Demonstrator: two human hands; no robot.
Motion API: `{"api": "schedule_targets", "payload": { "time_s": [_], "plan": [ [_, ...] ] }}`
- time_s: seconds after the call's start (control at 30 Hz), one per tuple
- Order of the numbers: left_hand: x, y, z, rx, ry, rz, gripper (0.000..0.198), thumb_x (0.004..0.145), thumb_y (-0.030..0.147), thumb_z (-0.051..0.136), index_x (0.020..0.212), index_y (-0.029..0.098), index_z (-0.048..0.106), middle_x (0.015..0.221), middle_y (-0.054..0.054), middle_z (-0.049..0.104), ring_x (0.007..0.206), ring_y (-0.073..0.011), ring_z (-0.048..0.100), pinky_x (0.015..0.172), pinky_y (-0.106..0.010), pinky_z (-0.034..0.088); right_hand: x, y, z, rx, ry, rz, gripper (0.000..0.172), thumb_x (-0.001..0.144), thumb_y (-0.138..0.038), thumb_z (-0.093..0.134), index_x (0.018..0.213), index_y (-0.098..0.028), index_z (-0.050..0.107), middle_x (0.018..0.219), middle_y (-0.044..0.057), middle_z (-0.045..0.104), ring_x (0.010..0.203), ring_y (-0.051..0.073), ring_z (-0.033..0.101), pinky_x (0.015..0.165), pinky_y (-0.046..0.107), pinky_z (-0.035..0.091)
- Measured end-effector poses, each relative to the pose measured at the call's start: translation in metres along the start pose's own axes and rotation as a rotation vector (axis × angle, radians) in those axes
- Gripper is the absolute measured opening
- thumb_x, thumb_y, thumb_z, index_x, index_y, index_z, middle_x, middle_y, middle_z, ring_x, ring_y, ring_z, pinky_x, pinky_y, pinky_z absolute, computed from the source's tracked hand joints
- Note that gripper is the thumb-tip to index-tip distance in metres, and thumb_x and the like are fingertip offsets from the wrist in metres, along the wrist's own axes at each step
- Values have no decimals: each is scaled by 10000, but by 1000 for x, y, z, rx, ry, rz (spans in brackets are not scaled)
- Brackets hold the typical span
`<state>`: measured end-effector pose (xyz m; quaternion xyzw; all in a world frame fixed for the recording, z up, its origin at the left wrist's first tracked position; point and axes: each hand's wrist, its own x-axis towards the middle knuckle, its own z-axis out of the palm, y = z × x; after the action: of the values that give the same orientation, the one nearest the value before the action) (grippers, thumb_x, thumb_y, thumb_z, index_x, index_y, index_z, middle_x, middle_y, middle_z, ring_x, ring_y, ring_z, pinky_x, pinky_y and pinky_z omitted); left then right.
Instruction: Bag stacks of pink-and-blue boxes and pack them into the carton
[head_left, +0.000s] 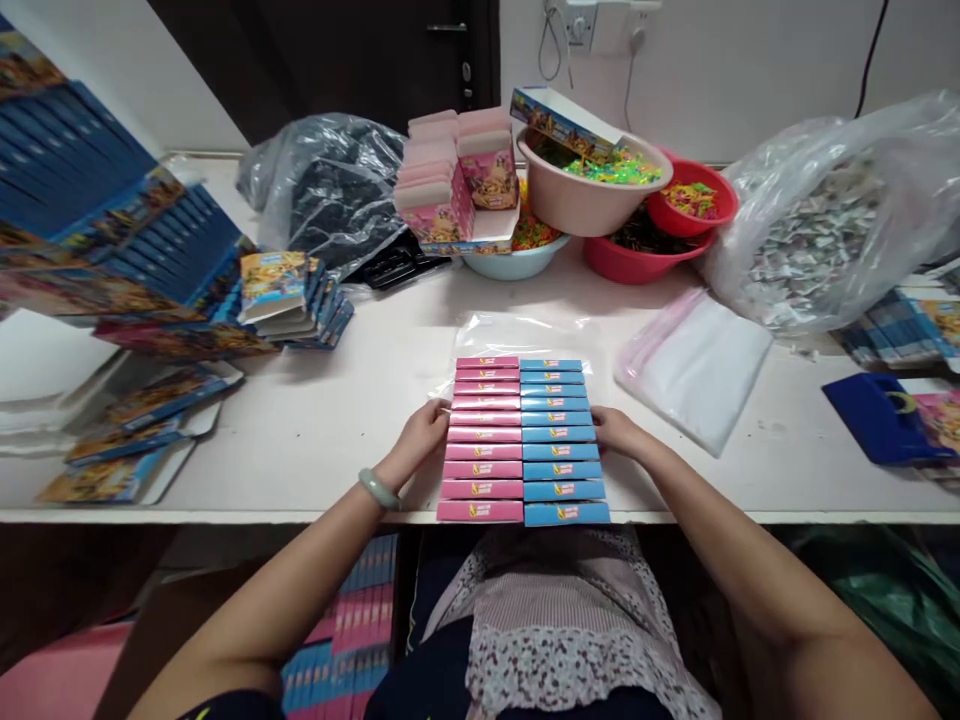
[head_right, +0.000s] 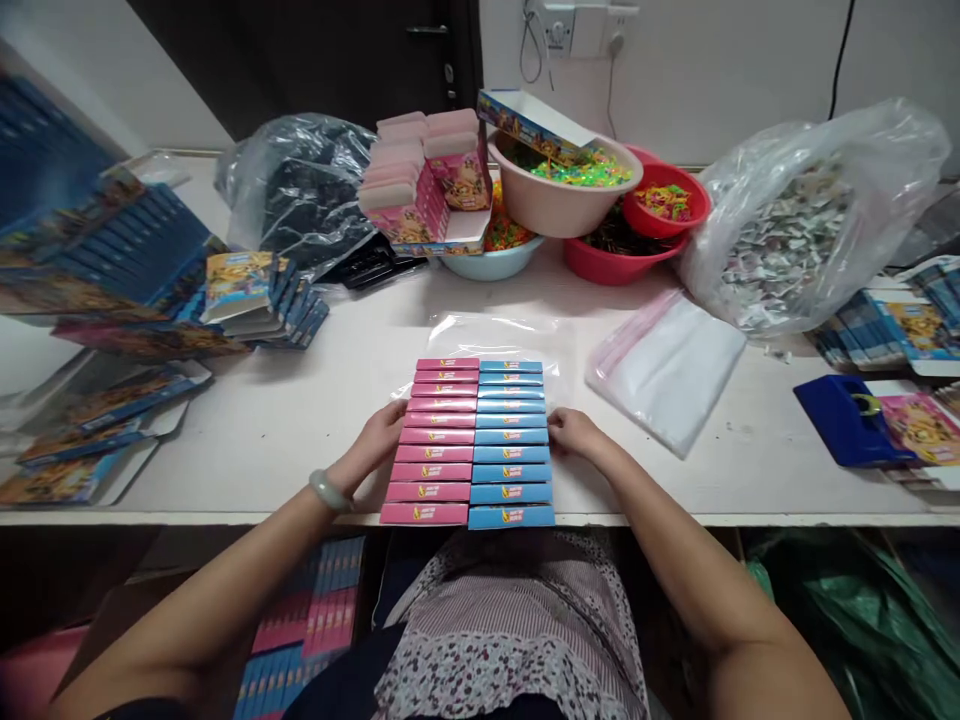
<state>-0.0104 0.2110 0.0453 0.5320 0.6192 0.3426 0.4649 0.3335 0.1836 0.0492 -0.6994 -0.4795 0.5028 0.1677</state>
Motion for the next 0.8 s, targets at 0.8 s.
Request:
{"api": "schedule_targets", "payload": {
  "time_s": [0.8],
  "plan": [
    [9, 49, 6, -264, 132, 666, 101, 858, 279, 688, 836, 199, 629, 808, -5, 618, 723, -116, 574, 732, -278, 483, 70, -49, -28, 115, -22, -258, 185, 752, -335, 682, 684, -175, 619, 645, -1, 617, 644, 136, 567, 713, 321, 522]
  ]
}}
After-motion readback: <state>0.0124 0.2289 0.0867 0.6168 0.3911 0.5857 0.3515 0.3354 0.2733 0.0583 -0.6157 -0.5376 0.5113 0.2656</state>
